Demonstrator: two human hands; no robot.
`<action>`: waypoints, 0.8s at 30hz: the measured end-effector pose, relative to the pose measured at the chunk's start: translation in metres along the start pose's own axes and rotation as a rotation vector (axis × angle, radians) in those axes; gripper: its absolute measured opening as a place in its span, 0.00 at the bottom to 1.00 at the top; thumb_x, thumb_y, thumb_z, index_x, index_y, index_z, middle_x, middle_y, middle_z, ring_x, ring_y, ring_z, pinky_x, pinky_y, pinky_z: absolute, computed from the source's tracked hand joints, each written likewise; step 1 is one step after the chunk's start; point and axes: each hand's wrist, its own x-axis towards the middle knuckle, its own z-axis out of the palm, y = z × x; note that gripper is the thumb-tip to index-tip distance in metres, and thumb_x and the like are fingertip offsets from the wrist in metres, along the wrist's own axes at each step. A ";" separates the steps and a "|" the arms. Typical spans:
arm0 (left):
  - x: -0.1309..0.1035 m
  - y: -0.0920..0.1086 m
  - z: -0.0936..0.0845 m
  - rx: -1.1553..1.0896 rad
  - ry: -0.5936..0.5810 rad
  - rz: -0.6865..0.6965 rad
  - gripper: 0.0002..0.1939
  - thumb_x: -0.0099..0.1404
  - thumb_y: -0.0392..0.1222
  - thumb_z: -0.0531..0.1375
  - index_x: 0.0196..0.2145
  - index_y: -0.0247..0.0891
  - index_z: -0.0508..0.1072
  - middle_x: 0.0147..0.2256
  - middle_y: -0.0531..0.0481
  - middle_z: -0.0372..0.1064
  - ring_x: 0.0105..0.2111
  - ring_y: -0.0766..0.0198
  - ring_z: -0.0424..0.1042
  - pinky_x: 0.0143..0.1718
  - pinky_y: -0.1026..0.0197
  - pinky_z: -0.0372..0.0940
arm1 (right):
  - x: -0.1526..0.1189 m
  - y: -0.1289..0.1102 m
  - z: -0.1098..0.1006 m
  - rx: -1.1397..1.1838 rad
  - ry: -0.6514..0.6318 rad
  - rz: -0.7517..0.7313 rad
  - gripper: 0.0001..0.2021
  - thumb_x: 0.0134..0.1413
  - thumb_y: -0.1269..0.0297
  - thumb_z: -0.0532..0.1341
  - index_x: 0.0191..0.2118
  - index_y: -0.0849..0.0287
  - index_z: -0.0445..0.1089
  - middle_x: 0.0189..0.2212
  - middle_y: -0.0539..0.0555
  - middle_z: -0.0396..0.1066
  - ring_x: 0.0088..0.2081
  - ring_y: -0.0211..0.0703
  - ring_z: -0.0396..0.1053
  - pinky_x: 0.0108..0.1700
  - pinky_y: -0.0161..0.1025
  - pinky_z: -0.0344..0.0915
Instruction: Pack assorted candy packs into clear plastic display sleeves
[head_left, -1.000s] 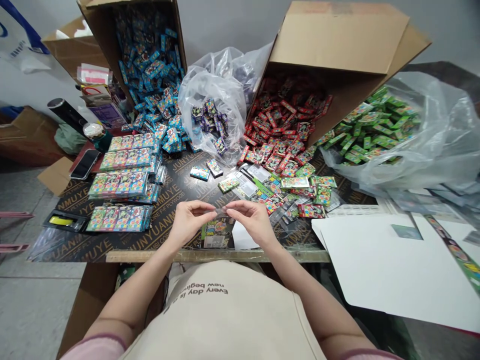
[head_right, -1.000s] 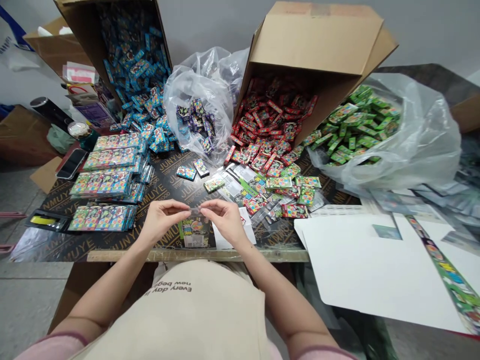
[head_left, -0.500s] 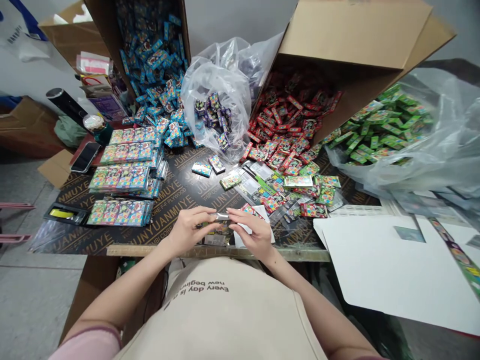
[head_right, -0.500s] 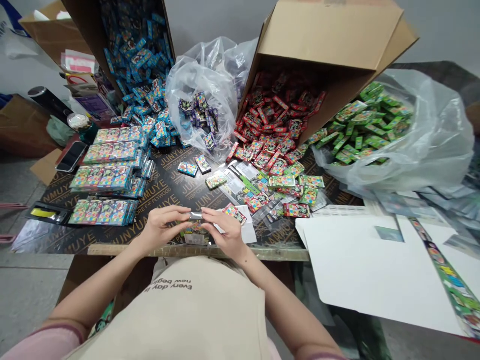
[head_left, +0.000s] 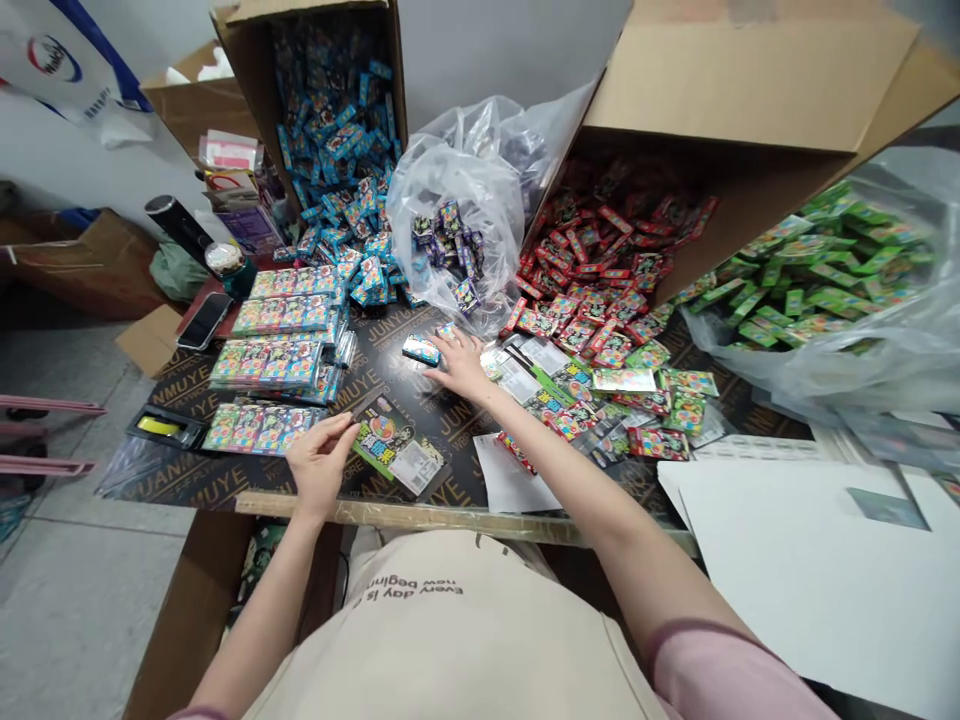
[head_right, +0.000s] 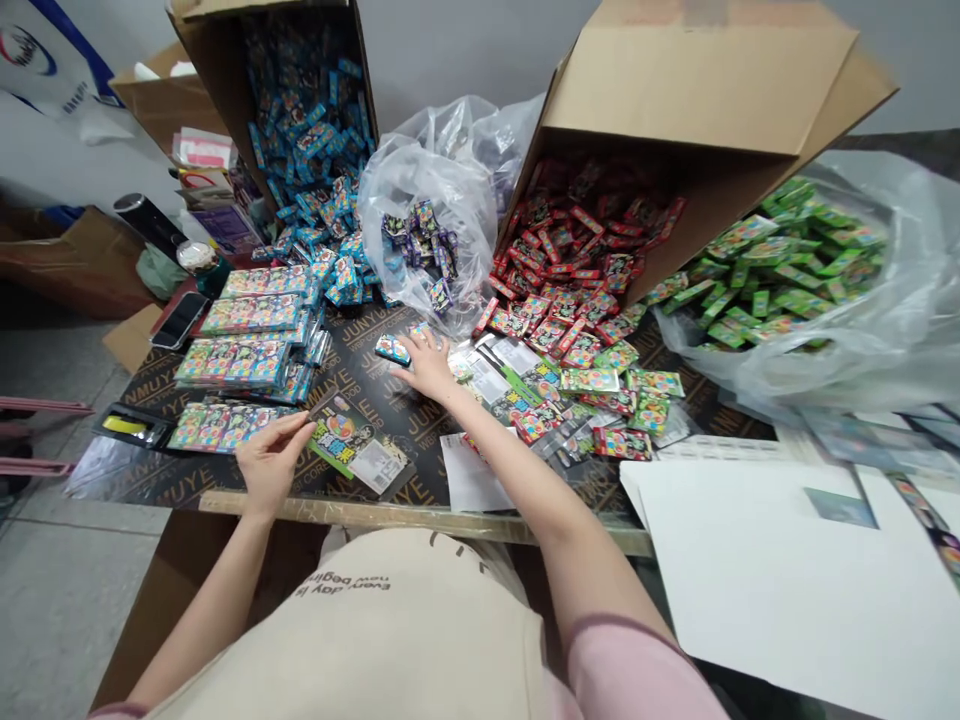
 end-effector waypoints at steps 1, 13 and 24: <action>-0.003 -0.003 0.000 0.018 -0.037 0.013 0.08 0.54 0.42 0.68 0.33 0.39 0.81 0.36 0.46 0.79 0.35 0.59 0.77 0.36 0.59 0.73 | 0.008 -0.003 0.006 -0.065 -0.021 -0.007 0.29 0.58 0.54 0.60 0.63 0.59 0.59 0.62 0.66 0.59 0.66 0.65 0.47 0.62 0.65 0.39; 0.023 -0.041 0.014 -0.231 0.147 -0.350 0.16 0.46 0.47 0.71 0.31 0.35 0.80 0.29 0.48 0.77 0.28 0.62 0.75 0.37 0.56 0.72 | -0.031 0.011 -0.004 -0.076 -0.223 -0.055 0.35 0.48 0.51 0.65 0.60 0.59 0.62 0.49 0.66 0.67 0.51 0.61 0.64 0.51 0.50 0.57; 0.015 -0.021 0.036 0.595 -1.014 0.447 0.35 0.49 0.22 0.56 0.54 0.42 0.70 0.63 0.41 0.58 0.66 0.48 0.51 0.65 0.35 0.42 | -0.007 0.028 -0.011 0.079 -0.378 -0.249 0.37 0.39 0.70 0.66 0.61 0.58 0.62 0.60 0.64 0.61 0.63 0.65 0.52 0.62 0.63 0.44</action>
